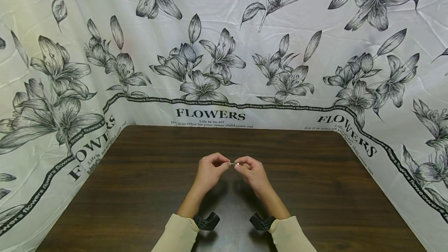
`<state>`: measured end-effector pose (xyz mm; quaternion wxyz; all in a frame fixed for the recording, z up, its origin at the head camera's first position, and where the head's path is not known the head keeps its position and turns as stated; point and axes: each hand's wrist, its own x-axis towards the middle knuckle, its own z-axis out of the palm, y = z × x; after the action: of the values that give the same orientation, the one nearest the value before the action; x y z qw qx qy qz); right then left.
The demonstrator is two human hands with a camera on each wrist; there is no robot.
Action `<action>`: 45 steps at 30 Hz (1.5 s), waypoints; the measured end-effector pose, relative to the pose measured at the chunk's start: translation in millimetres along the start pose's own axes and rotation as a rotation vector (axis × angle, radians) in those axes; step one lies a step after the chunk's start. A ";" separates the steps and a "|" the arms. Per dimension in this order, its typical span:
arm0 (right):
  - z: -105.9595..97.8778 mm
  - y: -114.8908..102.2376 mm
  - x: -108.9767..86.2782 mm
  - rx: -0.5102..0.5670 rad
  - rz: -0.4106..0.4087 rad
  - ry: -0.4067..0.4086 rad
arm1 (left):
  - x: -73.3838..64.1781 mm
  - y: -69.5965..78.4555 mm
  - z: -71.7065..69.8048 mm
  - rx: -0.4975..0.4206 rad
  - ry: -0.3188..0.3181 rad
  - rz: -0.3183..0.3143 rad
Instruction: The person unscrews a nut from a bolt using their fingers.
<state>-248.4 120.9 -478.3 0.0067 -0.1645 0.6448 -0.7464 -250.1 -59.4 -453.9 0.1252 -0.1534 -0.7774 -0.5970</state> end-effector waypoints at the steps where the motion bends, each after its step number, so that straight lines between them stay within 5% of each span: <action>1: -0.2 0.5 0.1 -0.003 -0.010 0.000 | 0.1 0.1 -0.1 0.000 -0.001 -0.002; 6: -0.5 0.2 0.6 -0.012 -0.022 -0.006 | -0.4 0.0 -0.1 -0.012 -0.003 -0.019; 13: 5.2 -22.7 -4.6 -0.031 -0.017 -0.023 | -7.6 38.4 -6.1 -0.011 -0.003 -0.031; 15: 6.5 -27.1 -5.6 -0.037 -0.025 -0.019 | -7.7 39.6 -6.1 -0.023 0.004 -0.034; 32: 4.3 -20.9 -2.9 -0.094 -0.048 -0.018 | -2.5 24.8 -8.3 -0.177 -0.072 -0.116; 38: -0.3 -1.7 1.6 -0.158 -0.098 0.002 | 1.1 -2.9 -2.4 -0.232 -0.076 -0.188; 45: -0.3 -2.3 0.8 -0.201 -0.151 -0.001 | 1.4 -8.9 -3.7 -0.268 -0.098 -0.296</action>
<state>-248.8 121.3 -475.9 -0.0658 -0.2128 0.7021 -0.6763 -254.8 -65.0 -460.3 -0.0237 -0.0817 -0.7101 -0.6990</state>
